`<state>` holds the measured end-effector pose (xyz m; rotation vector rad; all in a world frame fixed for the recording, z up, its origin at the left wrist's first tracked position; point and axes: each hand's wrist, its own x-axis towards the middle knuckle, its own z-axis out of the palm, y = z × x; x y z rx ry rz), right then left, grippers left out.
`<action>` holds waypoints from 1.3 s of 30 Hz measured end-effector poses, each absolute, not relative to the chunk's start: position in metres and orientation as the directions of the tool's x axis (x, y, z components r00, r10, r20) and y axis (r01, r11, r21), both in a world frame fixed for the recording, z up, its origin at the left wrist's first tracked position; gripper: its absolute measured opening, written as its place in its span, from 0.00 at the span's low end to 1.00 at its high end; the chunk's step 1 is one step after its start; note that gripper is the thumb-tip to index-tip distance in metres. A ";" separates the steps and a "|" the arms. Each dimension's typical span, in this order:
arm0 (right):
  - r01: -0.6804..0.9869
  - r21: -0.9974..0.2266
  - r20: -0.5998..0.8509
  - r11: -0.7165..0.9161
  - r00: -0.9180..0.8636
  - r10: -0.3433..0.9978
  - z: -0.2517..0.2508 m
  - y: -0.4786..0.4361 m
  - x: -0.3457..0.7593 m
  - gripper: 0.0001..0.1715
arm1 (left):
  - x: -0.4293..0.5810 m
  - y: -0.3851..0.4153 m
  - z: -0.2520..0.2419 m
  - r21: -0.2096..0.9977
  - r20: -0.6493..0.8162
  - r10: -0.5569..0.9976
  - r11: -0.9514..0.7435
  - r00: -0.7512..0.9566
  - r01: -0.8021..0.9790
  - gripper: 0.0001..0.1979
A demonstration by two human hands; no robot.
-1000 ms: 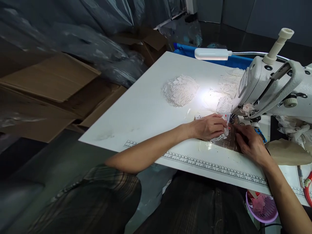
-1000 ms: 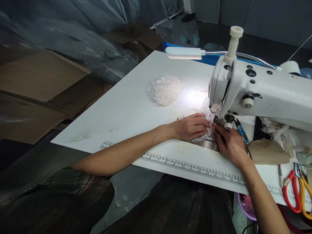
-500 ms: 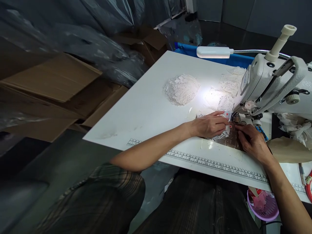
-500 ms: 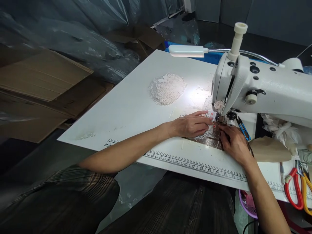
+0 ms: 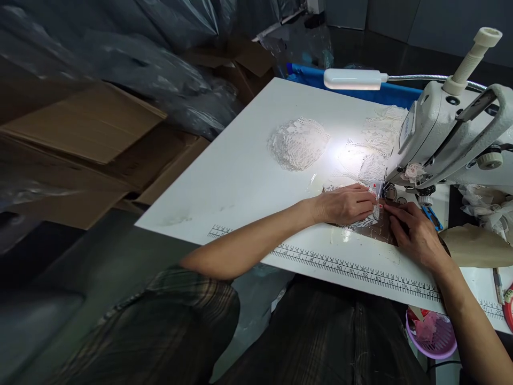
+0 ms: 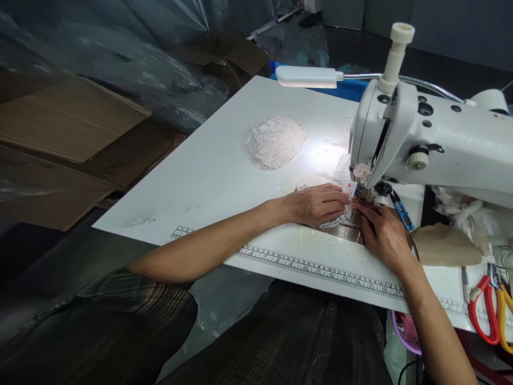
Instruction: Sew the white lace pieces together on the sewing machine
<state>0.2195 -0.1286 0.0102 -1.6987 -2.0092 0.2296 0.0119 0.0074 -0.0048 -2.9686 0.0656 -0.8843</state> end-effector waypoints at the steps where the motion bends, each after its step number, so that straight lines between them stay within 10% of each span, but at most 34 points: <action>1: 0.873 -0.441 0.258 0.208 -0.098 0.961 0.010 -0.129 0.220 0.23 | 0.012 0.008 -0.005 -0.053 0.550 -0.053 -0.998 0.833 -0.029 0.11; 22: 0.931 -0.121 0.225 0.345 -0.313 0.923 0.019 -0.129 0.215 0.24 | 0.010 0.008 -0.001 0.125 0.513 0.080 -0.992 0.855 0.018 0.11; 39: 0.928 -0.076 0.223 0.365 -0.340 0.913 0.018 -0.131 0.213 0.25 | 0.012 0.000 0.003 -0.134 0.371 0.117 -0.975 0.921 0.178 0.14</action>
